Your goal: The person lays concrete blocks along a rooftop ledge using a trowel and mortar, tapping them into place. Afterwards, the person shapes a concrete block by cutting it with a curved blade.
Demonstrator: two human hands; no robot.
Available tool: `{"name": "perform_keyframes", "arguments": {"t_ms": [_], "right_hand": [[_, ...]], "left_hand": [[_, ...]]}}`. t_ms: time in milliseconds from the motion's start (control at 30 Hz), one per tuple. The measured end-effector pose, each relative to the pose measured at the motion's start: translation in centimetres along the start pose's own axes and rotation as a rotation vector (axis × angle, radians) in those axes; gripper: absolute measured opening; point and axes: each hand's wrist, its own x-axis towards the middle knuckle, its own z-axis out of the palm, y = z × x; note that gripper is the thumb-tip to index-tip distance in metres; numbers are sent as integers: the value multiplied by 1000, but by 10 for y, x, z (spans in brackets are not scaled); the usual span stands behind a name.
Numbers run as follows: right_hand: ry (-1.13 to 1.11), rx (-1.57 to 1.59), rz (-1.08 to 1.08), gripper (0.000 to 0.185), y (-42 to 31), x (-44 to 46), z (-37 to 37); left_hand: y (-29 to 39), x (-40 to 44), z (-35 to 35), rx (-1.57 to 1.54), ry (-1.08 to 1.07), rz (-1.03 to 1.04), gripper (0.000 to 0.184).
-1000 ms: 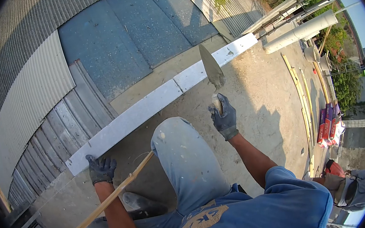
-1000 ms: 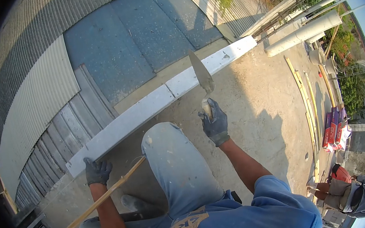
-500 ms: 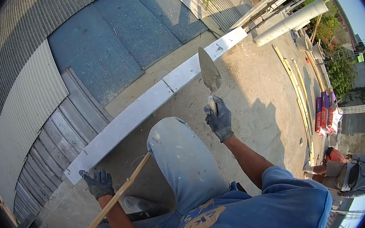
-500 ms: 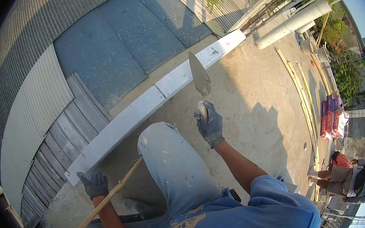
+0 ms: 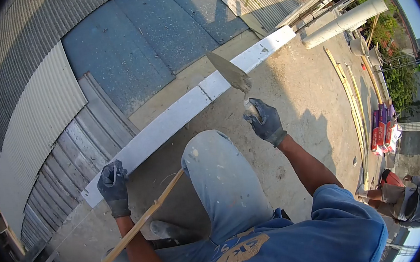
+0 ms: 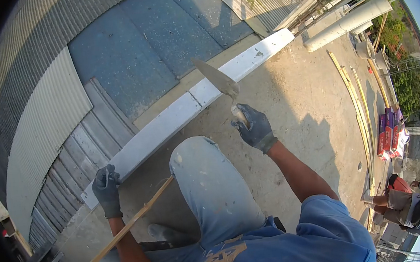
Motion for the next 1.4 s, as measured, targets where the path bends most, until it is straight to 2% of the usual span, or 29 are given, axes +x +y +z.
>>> {"name": "perform_keyframes", "arguments": {"t_ms": [33,67,100,133,167,233,267,333,367,433,600,667,867,967,1100,1300,1367,1400], "right_hand": [[0,15,-1,41,5,8,-2],[-19,-59,-112,41,11,18,-4],[-37,-135,-220,42,18,27,-6],[-67,-248,-241,43,28,34,-5],[-64,-243,-234,43,20,45,-9],[-305,-331,-239,43,7,65,-20],[-249,-353,-337,44,16,72,-16],[-228,-350,-384,44,12,84,-17],[-206,-351,-427,44,10,90,-18],[-165,-323,-464,44,8,97,-21],[-96,-284,-590,43,6,98,-21],[-214,-322,-542,42,8,96,-18],[-344,-391,-448,42,26,96,-8],[-239,-380,-516,43,13,95,-10],[-212,-320,-566,43,25,85,5],[-279,-285,-488,43,23,79,15],[-304,-197,-352,40,12,82,13],[-309,-187,-359,40,7,80,13]], "left_hand": [[-3,9,1,121,-4,294,19],[0,18,1,130,0,295,19],[3,29,0,400,23,551,23],[4,37,1,671,43,808,31],[2,44,3,677,37,812,31],[-5,52,12,816,3,735,38],[-7,54,13,820,3,736,38],[-14,54,13,839,-190,530,41],[-20,56,13,840,-187,522,41],[-27,60,16,621,-227,315,40],[-20,59,16,744,-212,291,37],[-21,61,16,748,-207,270,37],[-41,64,14,578,-197,285,37],[-42,66,13,605,-187,270,36],[-34,59,14,714,-179,283,38],[-20,58,14,900,-218,202,40],[-43,63,12,693,-186,274,41],[-52,66,12,732,-173,301,42]]}}
